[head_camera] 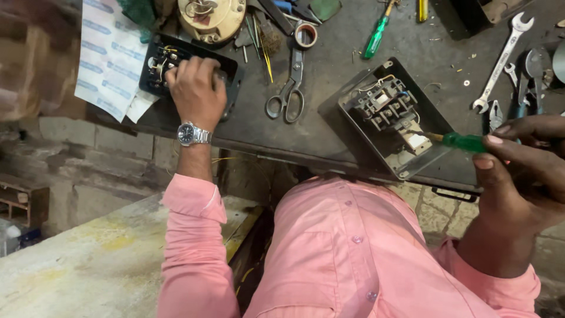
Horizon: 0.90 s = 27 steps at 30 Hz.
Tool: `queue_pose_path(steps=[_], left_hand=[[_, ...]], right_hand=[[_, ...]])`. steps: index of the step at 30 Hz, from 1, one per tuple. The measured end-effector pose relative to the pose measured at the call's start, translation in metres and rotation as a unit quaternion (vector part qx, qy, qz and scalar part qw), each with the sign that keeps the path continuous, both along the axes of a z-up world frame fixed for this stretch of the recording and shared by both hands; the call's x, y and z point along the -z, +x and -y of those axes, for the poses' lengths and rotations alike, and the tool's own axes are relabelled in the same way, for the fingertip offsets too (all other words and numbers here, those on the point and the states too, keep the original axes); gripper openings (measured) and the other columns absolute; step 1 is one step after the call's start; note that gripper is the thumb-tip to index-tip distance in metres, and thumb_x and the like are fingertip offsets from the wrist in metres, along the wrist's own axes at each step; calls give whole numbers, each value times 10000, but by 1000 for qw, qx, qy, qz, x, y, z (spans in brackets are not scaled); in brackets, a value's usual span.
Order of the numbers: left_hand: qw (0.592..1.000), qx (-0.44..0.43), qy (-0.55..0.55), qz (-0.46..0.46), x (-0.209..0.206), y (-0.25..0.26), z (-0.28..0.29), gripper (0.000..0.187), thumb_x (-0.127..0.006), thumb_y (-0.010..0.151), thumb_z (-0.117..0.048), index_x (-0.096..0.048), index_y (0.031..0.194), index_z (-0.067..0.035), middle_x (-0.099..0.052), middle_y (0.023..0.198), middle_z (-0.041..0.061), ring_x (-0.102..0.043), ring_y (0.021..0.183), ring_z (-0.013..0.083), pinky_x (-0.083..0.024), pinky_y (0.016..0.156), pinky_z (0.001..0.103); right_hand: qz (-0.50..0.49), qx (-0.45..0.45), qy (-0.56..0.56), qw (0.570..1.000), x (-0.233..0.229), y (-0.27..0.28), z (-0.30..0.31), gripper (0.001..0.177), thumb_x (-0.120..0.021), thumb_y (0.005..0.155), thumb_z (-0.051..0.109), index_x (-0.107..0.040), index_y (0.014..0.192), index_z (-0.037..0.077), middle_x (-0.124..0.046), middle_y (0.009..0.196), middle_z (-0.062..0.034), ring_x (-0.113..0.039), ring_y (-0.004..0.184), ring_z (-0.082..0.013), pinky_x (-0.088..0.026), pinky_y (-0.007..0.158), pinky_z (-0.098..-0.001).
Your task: The person disassembles an electrical component, likely a contactor, using a screwdriver. They remove screws, separate parts, and manipulate internal wiring and components on a cluttered workbench.
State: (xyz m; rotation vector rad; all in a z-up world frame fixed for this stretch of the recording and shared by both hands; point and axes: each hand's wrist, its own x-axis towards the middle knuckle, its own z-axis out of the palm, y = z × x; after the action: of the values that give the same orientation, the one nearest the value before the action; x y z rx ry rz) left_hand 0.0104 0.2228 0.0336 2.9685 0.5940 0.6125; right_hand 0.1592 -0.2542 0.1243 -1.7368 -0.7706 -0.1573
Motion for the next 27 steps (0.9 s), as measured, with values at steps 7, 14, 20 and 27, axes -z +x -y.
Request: queue_pose_path(steps=[7, 14, 20, 27], left_hand=[[995, 83, -13, 57, 36, 75, 29, 214, -749, 899, -177, -692, 1080, -78, -668, 1123, 126, -598, 1082, 305, -420, 925, 481], [998, 5, -30, -62, 49, 150, 83, 139, -714, 760, -135, -775, 861, -62, -660, 1090, 152, -557, 1123, 349, -413, 936, 547], [999, -22, -34, -6, 57, 152, 108, 226, -700, 706, -101, -790, 906, -49, -616, 1136, 163, -540, 1077, 351, -400, 853, 523], [993, -24, -107, -46, 50, 127, 97, 165, -745, 748, -118, -796, 904, -110, -587, 1123, 134, -514, 1116, 336, -392, 893, 515]], right_hand=[[-30, 29, 19, 999, -17, -8, -13, 181, -862, 1027, 93, -747, 1139, 9, -620, 1142, -106, -564, 846, -105, -402, 709, -177], [-15, 51, 13, 999, -29, -11, -16, 174, -877, 1035, 88, -754, 1111, -10, -626, 1093, -96, -590, 860, -126, -414, 715, -183], [-1, 83, -19, 996, -23, -13, 0, 185, -838, 1022, 96, -764, 1154, -9, -622, 1108, -101, -588, 873, -128, -398, 714, -172], [-35, 107, 26, 993, -28, -9, -11, 208, -861, 988, 155, -735, 1092, 27, -638, 1100, -100, -621, 847, -117, -447, 703, -176]])
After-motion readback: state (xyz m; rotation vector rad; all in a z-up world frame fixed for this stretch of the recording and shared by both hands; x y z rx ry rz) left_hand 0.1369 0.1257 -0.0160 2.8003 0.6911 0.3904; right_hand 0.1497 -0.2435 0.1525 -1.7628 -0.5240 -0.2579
